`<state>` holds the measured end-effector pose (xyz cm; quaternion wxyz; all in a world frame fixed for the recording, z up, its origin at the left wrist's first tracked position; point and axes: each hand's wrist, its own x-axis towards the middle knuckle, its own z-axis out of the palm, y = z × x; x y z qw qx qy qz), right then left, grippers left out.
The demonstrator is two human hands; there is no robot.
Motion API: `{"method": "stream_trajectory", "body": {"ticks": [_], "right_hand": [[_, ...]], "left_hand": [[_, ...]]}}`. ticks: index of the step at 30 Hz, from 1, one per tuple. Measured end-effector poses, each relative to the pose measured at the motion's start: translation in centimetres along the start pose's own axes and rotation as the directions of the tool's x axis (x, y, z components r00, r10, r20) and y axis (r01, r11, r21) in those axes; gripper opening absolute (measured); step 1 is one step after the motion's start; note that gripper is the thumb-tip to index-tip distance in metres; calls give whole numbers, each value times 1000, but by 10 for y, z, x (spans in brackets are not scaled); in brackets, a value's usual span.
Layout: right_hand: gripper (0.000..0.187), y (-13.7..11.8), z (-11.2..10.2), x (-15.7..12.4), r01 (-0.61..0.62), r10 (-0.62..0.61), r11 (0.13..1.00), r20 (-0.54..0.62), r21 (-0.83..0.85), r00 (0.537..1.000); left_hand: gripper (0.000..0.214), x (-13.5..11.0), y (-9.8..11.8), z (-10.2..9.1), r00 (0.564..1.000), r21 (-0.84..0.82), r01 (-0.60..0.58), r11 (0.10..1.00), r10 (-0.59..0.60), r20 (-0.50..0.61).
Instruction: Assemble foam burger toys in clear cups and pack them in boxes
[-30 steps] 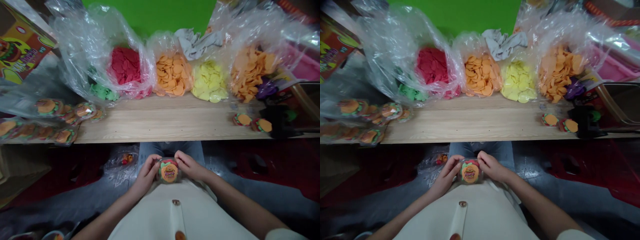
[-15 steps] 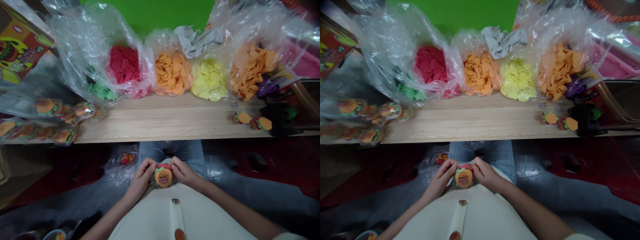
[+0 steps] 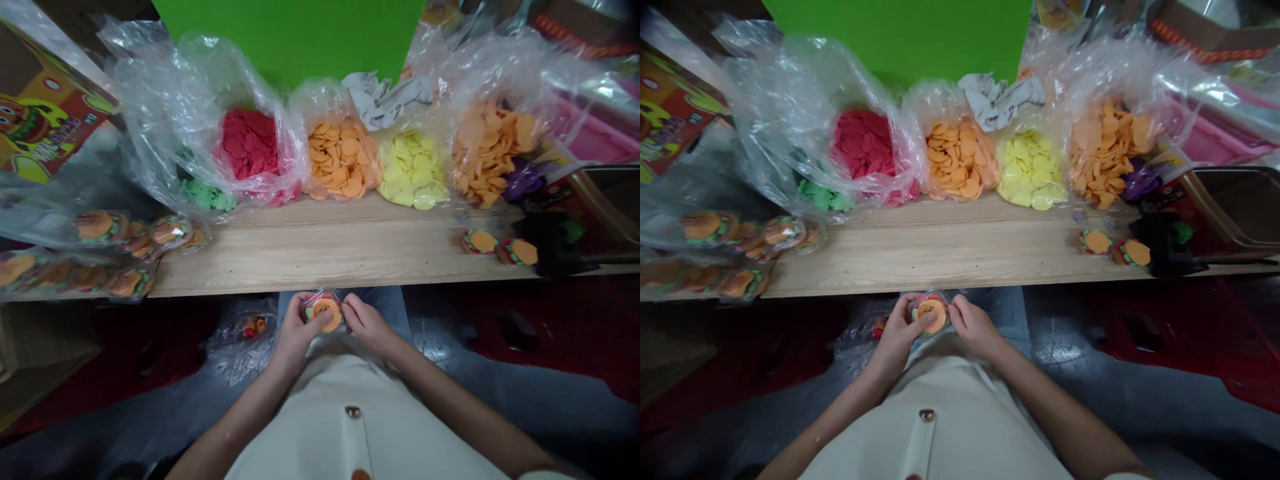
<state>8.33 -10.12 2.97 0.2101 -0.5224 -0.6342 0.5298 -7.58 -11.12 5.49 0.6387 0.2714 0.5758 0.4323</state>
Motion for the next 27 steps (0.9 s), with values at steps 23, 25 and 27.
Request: {"method": "stream_trajectory", "body": {"ticks": [23,25,27], "right_hand": [[27,-12,36,17,95,70,788,-242,608,968],[28,-8,30,15,77,53,811,-204,580,978],[29,-2,13,10,8,10,820,-29,572,1000]], "left_hand": [[47,20,12,45,963,-198,-193,961,147,-225],[46,21,14,39,975,-151,-172,973,146,-169],[45,24,18,28,988,-62,-153,986,151,-38]]}}
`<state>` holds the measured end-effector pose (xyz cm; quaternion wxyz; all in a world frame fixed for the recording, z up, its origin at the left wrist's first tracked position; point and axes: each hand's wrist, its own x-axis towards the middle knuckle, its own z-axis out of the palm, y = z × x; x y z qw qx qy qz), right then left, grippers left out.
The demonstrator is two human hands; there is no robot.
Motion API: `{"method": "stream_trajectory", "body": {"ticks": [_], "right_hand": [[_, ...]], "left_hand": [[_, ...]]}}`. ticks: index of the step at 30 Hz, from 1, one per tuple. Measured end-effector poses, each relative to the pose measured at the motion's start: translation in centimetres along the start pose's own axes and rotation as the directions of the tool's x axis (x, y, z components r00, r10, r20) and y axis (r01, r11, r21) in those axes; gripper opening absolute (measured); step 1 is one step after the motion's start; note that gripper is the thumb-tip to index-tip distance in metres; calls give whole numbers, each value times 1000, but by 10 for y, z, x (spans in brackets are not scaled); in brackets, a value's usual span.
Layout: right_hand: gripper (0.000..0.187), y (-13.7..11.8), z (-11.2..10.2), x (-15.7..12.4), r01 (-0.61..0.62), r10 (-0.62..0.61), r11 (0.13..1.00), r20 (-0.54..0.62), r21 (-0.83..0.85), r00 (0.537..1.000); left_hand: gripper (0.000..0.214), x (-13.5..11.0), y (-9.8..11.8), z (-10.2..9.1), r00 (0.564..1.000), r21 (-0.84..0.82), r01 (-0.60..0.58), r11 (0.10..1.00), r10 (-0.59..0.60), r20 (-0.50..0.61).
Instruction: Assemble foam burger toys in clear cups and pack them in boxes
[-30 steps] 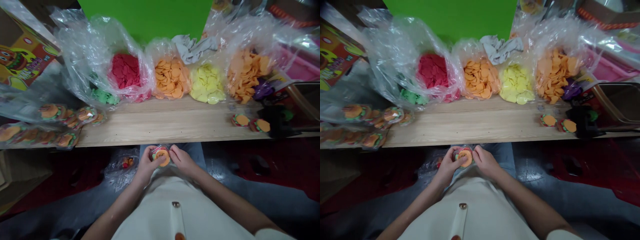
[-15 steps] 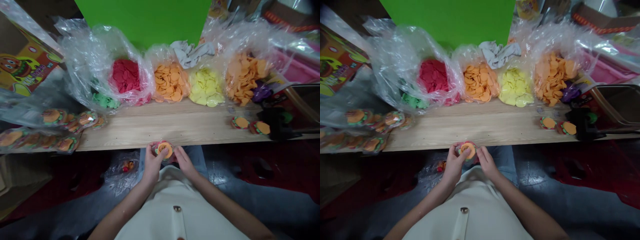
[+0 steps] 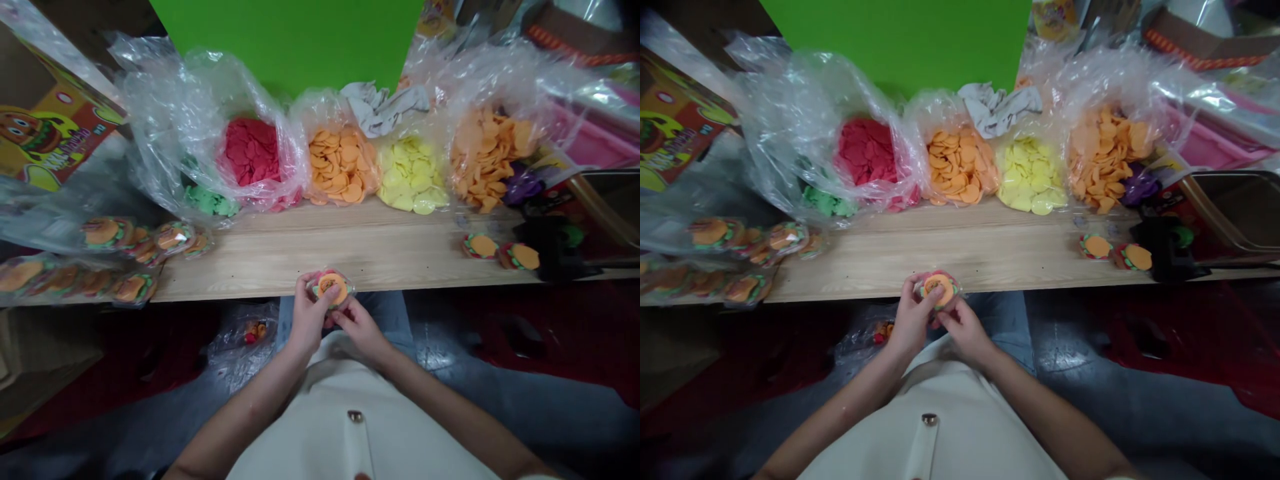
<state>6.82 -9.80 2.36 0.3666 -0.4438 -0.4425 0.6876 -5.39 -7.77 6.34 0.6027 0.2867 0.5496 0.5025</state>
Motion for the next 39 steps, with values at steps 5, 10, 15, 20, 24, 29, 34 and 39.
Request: {"method": "stream_trajectory", "body": {"ticks": [5,10,15,20,24,29,34,39], "right_hand": [[33,-25,-55,-1,-102,110,992,123,-69,986],[26,-32,-55,0,-91,156,961,241,-261,958],[24,-10,-54,-25,-122,206,940,245,-318,947],[21,-18,-61,-33,-16,183,881,310,-473,933],[19,-43,-49,-25,201,97,711,377,-674,921],[14,-56,-32,-29,285,73,619,415,-732,907],[20,-41,-27,-36,352,-12,666,462,-658,887],[26,-16,-36,-30,72,78,877,287,-476,955]], "left_hand": [[57,8,11,-29,905,334,24,942,-162,393],[55,-8,8,-38,841,372,48,927,-239,485],[44,-50,-17,-60,848,152,280,948,-318,425],[25,-62,-28,-64,923,271,245,931,-309,227],[21,-47,-9,-62,934,355,75,932,-191,303],[20,-42,13,-65,888,423,-59,904,-146,436],[15,-52,7,-64,916,408,-73,910,-100,388],[20,-46,-10,-58,968,258,179,949,-217,126]]}}
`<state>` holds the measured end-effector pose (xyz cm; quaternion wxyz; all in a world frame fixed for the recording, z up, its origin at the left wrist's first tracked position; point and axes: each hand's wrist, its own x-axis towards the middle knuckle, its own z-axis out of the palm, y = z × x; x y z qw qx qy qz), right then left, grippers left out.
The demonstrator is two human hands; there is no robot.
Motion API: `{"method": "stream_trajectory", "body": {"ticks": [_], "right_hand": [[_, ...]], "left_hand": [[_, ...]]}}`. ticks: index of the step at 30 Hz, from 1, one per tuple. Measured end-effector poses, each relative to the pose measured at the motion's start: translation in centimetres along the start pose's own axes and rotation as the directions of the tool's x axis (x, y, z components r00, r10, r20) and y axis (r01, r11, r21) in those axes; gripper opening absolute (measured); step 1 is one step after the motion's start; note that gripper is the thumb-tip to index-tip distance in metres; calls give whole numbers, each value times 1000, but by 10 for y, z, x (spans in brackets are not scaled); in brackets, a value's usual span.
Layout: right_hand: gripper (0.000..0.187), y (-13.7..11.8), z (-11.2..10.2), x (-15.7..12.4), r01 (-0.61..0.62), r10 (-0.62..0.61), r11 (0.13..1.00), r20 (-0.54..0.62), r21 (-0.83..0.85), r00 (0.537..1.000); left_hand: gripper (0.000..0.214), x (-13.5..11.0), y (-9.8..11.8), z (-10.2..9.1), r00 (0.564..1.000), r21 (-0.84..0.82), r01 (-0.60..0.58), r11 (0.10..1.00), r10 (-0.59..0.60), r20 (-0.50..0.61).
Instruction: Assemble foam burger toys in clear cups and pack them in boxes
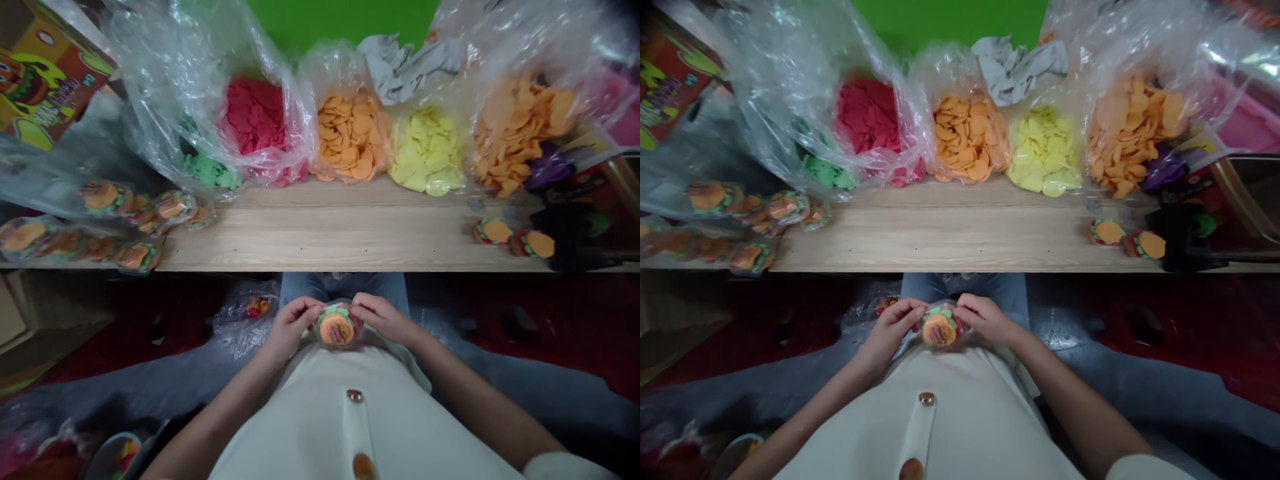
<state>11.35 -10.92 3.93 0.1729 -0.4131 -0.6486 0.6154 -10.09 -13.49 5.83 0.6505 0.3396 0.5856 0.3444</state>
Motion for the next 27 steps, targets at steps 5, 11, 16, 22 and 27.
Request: {"method": "stream_trajectory", "body": {"ticks": [5,11,16,22,27], "right_hand": [[27,16,3,-4,-64,91,970,-105,233,990],[27,16,-6,6,67,94,946,-464,318,881],[29,7,-40,5,114,68,928,-462,354,884],[23,1,-52,-15,16,-8,996,-85,85,996],[23,-3,-39,-9,34,-41,988,-43,-151,998]], "left_hand": [[28,23,-4,11,991,-273,95,957,-116,-62],[26,44,13,43,997,-314,0,950,-24,-72],[23,60,34,60,991,-213,-134,968,129,-35],[22,57,41,36,983,109,-114,988,96,155],[24,42,32,24,935,287,-84,954,-25,354]]}}
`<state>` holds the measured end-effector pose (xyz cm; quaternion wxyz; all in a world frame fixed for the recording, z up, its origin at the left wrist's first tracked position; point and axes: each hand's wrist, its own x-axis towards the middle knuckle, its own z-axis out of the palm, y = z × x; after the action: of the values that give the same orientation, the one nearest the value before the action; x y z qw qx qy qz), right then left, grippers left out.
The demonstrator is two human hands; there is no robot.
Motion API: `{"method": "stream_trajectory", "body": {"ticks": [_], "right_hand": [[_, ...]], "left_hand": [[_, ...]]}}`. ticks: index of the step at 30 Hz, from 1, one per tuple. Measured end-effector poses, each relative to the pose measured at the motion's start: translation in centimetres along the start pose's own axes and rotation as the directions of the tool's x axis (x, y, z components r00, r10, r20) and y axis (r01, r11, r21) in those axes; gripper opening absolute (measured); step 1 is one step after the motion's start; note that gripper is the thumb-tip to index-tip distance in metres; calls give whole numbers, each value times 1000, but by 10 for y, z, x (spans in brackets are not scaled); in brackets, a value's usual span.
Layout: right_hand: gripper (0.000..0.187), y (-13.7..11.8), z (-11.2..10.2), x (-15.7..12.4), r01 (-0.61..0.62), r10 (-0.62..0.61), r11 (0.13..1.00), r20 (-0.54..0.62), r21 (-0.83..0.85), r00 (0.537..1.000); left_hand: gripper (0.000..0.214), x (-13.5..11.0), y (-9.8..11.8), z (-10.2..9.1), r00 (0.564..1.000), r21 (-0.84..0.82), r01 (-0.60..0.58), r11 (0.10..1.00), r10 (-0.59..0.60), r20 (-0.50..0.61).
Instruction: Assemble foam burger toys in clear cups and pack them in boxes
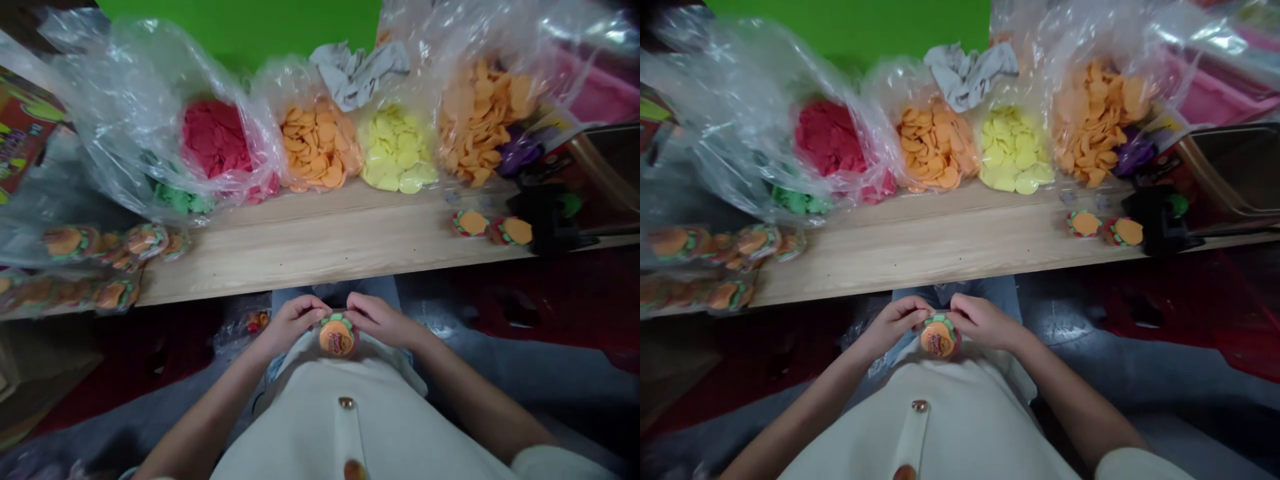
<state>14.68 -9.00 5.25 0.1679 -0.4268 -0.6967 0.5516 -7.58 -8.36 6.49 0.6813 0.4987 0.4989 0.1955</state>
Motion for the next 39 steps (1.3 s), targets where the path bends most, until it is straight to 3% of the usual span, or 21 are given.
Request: {"method": "stream_trajectory", "body": {"ticks": [4,7,11,14,18,25,29,32,36,39], "right_hand": [[22,-3,7,-3,29,-25,999,112,-31,993],[19,-1,12,-9,5,-8,1000,133,24,991],[23,5,26,-9,-32,22,987,66,156,998],[25,8,37,-7,-76,78,969,1,235,997],[21,14,53,-9,-135,146,977,-57,167,988],[10,31,76,-16,-111,140,982,-200,152,970],[16,28,73,-15,-107,142,969,-148,225,979],[21,21,64,-12,-113,148,958,-118,262,982],[23,15,56,-6,-81,142,936,-154,343,978],[22,15,60,5,-28,170,890,-273,456,947]], "left_hand": [[24,-12,-6,-2,999,59,35,998,-36,22],[22,-22,-13,-5,996,-93,83,992,-79,48],[19,-30,-20,1,987,-262,103,960,-131,-92],[18,-31,-24,11,957,-410,98,907,-198,-210],[21,-28,-34,21,921,-583,51,811,-264,-287],[19,-31,-48,27,912,-641,3,768,-265,-313],[17,-36,-46,27,914,-707,9,707,-293,-282],[18,-33,-41,27,900,-728,-32,685,-297,-319],[18,-19,-30,25,879,-700,-140,700,-237,-413],[19,-7,-23,22,875,-695,-197,692,-195,-442]]}}
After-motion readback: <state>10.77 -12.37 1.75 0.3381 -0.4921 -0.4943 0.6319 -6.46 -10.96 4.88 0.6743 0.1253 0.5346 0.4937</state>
